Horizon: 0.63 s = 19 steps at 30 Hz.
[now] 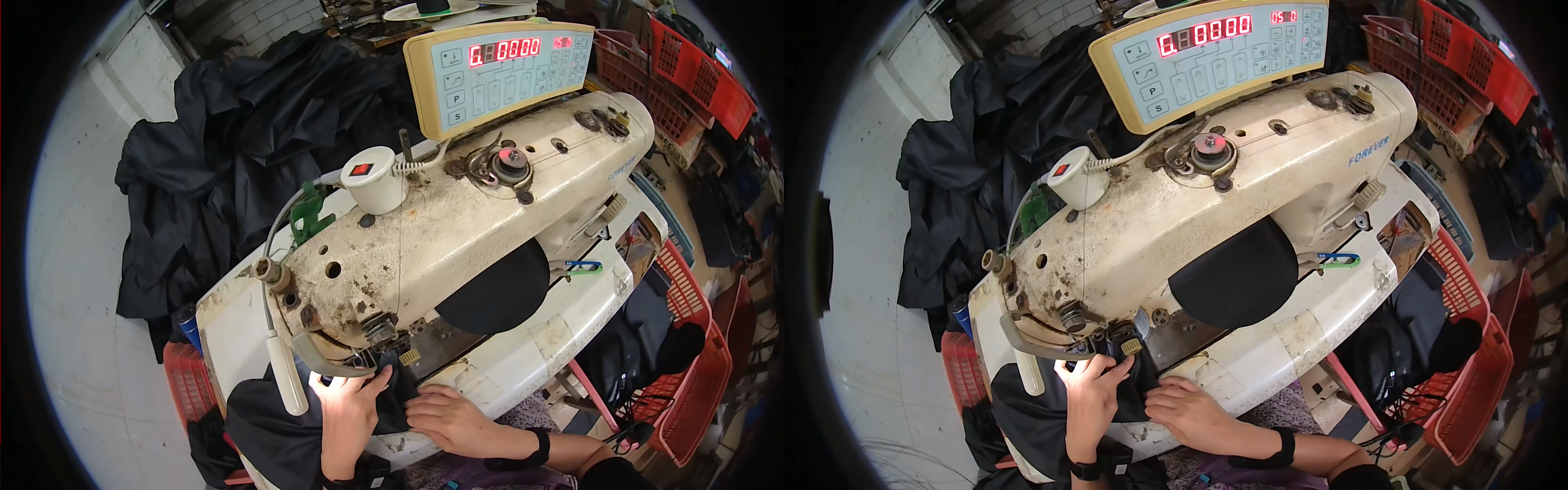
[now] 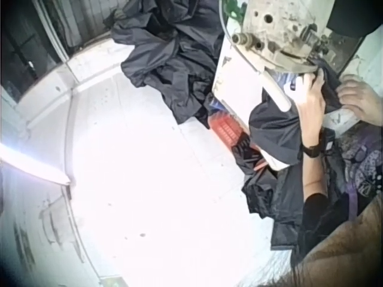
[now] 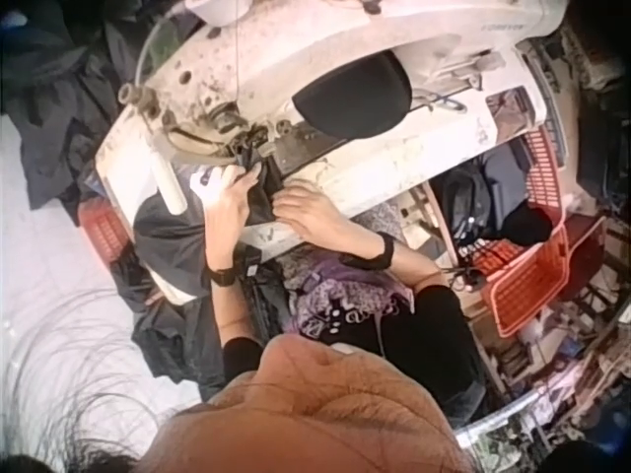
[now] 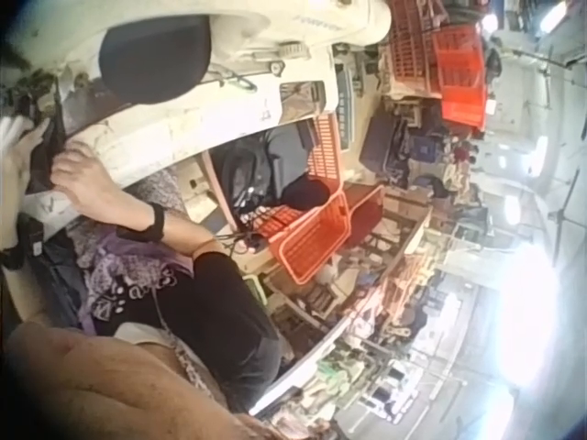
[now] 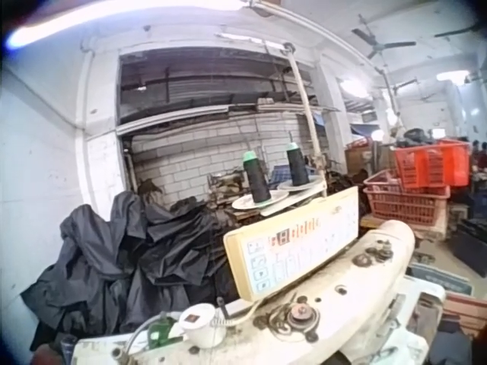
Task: The recorder operates an industrial sewing machine to stitch pieces of black fabric.
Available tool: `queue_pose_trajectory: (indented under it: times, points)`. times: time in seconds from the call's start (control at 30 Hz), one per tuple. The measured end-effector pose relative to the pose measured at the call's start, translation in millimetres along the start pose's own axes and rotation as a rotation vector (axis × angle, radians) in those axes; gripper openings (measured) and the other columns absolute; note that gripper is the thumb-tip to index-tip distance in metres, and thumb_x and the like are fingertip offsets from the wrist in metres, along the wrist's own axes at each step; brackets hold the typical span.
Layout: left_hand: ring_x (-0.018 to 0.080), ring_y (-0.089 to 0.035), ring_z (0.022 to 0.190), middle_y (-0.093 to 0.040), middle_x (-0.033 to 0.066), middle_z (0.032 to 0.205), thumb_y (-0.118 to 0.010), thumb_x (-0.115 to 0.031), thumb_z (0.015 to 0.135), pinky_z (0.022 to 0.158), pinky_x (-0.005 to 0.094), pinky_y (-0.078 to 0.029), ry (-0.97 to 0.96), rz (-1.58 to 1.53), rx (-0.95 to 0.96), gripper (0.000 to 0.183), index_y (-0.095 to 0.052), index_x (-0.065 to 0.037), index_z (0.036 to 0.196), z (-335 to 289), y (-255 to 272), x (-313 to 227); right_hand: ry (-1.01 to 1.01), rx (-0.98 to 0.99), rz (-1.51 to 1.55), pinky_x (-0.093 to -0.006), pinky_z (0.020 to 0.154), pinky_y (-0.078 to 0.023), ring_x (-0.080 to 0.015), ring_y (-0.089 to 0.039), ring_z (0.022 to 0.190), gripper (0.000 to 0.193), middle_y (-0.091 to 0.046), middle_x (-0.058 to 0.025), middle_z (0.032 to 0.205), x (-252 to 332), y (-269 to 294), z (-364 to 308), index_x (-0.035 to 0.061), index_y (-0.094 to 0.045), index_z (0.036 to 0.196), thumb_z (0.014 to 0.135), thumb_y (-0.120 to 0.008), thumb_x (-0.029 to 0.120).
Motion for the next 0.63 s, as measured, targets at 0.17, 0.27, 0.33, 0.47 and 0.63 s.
queue_pose_trajectory:
  times: [0.17, 0.27, 0.33, 0.47, 0.63]
  points:
    - [0.0299, -0.057, 0.082, -0.056, 0.0109, 0.085, -0.062, 0.007, 0.074, 0.077, 0.0386, -0.043, 0.017, -0.163, 0.002, 0.034, -0.072, -0.001, 0.105, 1, -9, 5, -0.016, 0.008, 0.027, -0.0426, 0.106, -0.042, -0.0235, -0.064, 0.108, 0.01, -0.068, -0.0065, 0.099, -2, 3, 4, 0.0031, -0.067, 0.088, 0.079, -0.066, 0.005]
    - [0.0334, -0.058, 0.082, -0.056, 0.0136, 0.086, -0.06, 0.01, 0.076, 0.071, 0.0384, -0.045, 0.023, -0.172, -0.002, 0.031, -0.07, 0.002, 0.104, 4, -13, 8, -0.023, 0.001, 0.014, -0.0427, 0.105, -0.042, -0.0232, -0.065, 0.108, 0.01, -0.069, -0.0071, 0.1, -6, 3, 7, 0.0027, -0.068, 0.088, 0.079, -0.066, 0.006]
    - [0.0348, -0.058, 0.082, -0.057, 0.0147, 0.087, -0.06, 0.01, 0.077, 0.071, 0.0399, -0.045, 0.038, -0.172, -0.006, 0.029, -0.069, 0.004, 0.103, 4, -19, 12, -0.03, 0.001, 0.003, -0.0427, 0.105, -0.042, -0.0227, -0.064, 0.109, 0.01, -0.07, -0.0077, 0.102, -9, 2, 8, 0.0024, -0.068, 0.088, 0.079, -0.067, 0.006]
    - [0.037, -0.059, 0.082, -0.058, 0.0176, 0.088, -0.059, 0.01, 0.08, 0.07, 0.0406, -0.046, 0.075, -0.193, -0.043, 0.022, -0.067, 0.006, 0.101, 8, -27, 20, -0.036, 0.004, -0.038, -0.043, 0.105, -0.042, -0.0229, -0.064, 0.111, 0.013, -0.07, -0.01, 0.106, -11, 1, 15, 0.0025, -0.068, 0.093, 0.08, -0.067, 0.007]
    - [0.0361, -0.062, 0.087, -0.062, 0.0182, 0.092, -0.061, 0.007, 0.082, 0.076, 0.0402, -0.048, 0.064, -0.156, -0.129, 0.021, -0.067, 0.004, 0.101, 10, -18, 15, -0.115, 0.004, -0.016, -0.0422, 0.107, -0.04, -0.0235, -0.062, 0.114, 0.018, -0.069, -0.0122, 0.111, -22, 3, 19, 0.0032, -0.067, 0.1, 0.083, -0.067, 0.009]
Point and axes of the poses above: each hand's wrist, its own z-axis towards the middle knuckle, its own y-axis out of the back of the hand, x = y × z, the point moved 10 cm from there along z, towards the middle knuckle
